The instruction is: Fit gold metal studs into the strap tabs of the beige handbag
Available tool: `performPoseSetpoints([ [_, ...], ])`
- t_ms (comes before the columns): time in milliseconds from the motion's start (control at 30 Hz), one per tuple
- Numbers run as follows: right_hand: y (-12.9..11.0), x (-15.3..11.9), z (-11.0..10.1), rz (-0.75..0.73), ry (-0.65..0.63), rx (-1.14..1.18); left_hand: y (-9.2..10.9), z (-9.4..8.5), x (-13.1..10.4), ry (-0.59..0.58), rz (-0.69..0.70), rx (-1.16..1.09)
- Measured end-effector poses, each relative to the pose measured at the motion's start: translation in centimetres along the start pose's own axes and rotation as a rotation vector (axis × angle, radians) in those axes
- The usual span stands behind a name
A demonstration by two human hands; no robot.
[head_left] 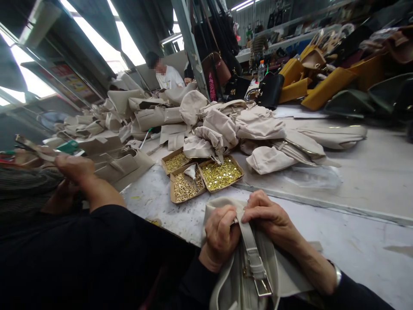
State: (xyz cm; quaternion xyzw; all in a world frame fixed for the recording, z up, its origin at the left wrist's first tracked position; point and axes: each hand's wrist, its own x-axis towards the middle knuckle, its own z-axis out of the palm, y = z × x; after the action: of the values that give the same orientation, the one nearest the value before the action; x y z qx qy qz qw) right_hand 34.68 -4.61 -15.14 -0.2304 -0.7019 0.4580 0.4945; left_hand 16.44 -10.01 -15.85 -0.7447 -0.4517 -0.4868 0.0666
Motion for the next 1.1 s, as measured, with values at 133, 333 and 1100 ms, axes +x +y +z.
performPoseSetpoints([
  [133, 0.1, -0.5, -0.3, -0.002, -0.017, -0.022, 0.3, -0.1, 0.5, -0.024, 0.050, 0.039],
  [333, -0.4, -2.1, -1.0, -0.012, -0.051, -0.226, 0.5, -0.3, 1.2, -0.021, 0.079, 0.081],
  [1100, 0.4, 18.9, 11.0, -0.290, -1.005, -1.031, -0.6, 1.2, -0.5, 0.027, 0.140, 0.123],
])
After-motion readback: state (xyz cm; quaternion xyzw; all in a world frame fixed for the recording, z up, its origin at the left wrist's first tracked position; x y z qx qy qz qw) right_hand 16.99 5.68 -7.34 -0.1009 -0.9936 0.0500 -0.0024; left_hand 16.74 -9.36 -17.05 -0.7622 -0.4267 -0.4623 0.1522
